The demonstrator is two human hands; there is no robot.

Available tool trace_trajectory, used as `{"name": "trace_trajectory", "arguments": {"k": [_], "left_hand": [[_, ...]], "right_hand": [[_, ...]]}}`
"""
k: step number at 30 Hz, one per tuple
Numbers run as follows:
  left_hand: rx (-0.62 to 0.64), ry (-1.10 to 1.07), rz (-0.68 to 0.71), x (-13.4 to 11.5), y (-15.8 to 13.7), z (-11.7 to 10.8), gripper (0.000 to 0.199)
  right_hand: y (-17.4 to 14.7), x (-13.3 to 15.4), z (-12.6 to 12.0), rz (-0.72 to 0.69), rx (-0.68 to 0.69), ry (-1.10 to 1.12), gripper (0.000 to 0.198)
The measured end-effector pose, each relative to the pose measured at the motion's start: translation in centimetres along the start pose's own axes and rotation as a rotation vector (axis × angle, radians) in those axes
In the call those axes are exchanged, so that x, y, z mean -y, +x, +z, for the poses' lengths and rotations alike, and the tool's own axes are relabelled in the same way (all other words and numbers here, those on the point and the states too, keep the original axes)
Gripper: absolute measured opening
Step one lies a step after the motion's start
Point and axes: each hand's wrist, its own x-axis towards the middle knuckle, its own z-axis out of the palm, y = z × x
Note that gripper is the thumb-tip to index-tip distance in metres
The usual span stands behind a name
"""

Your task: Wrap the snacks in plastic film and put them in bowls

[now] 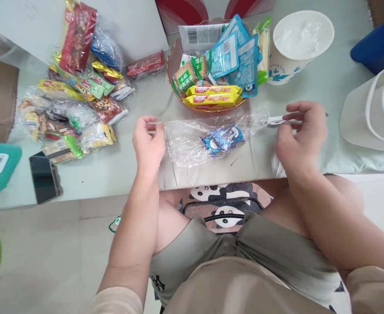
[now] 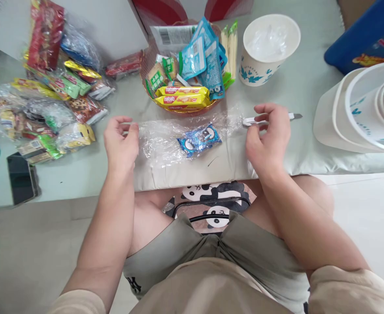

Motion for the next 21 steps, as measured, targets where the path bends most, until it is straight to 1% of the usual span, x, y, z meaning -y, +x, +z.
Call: {"name": "trace_trajectory", "arguments": {"k": [1, 2, 3, 4, 5, 6, 7, 8, 9, 11, 12, 13, 16, 17, 21], "left_hand": [[-0.121, 0.017, 0.031, -0.7, -0.3, -0.3, 0.015], [-0.201, 0.027, 0.087, -1.7, -0.9, -0.5, 0.016], [-0.211, 0.038, 0.163, -2.8, -1.5, -0.6, 0.013], [-0.152, 0.061, 0.239, -4.0, -2.4, -0.5, 0.01], [-0.042, 0.093, 0.303, -5.0, -3.2, -0.3, 0.01], [0.082, 0.141, 0.342, -5.9, -4.0, 0.0, 0.01], [0.186, 0.215, 0.326, -6.5, -4.6, 0.4, 0.009], [0.258, 0.283, 0.289, -6.7, -5.1, 0.9, 0.008], [0.312, 0.344, 0.243, -6.8, -5.4, 1.3, 0.016], [0.381, 0.432, 0.159, -6.4, -5.5, 2.0, 0.036], [0.4, 0.453, 0.13, -6.2, -5.3, 2.1, 0.04], [0.415, 0.459, 0.112, -5.9, -5.1, 2.1, 0.038], [0.434, 0.371, 0.105, -5.9, -4.3, 1.4, 0.014], [0.435, 0.322, 0.123, -6.0, -4.1, 1.0, 0.007], [0.4, 0.183, 0.252, -6.6, -3.5, -0.4, 0.01]], "right_hand": [[-0.2, 0.6, -0.1, -0.129, -0.024, -0.005, 0.026], [-0.5, 1.1, 0.0, -0.256, 0.0, 0.012, 0.026], [-0.7, 1.6, 0.2, -0.369, 0.071, 0.038, 0.027], [-0.9, 2.0, 0.5, -0.453, 0.174, 0.063, 0.029], [-1.1, 2.2, 0.9, -0.498, 0.284, 0.077, 0.032], [-1.2, 2.2, 1.4, -0.511, 0.374, 0.08, 0.035], [-1.1, 2.0, 1.9, -0.501, 0.432, 0.072, 0.037], [-1.0, 1.8, 2.4, -0.481, 0.451, 0.06, 0.039], [-0.9, 1.5, 2.8, -0.459, 0.452, 0.047, 0.042], [-0.4, 0.9, 3.4, -0.419, 0.467, 0.005, 0.048], [-0.2, 0.7, 3.6, -0.407, 0.484, -0.022, 0.051], [0.0, 0.5, 3.7, -0.397, 0.502, -0.049, 0.053], [0.2, 0.5, 3.7, -0.367, 0.527, -0.102, 0.054], [0.3, 0.6, 3.6, -0.358, 0.527, -0.114, 0.053], [0.0, 1.1, 2.5, -0.344, 0.527, -0.159, 0.037]]}}
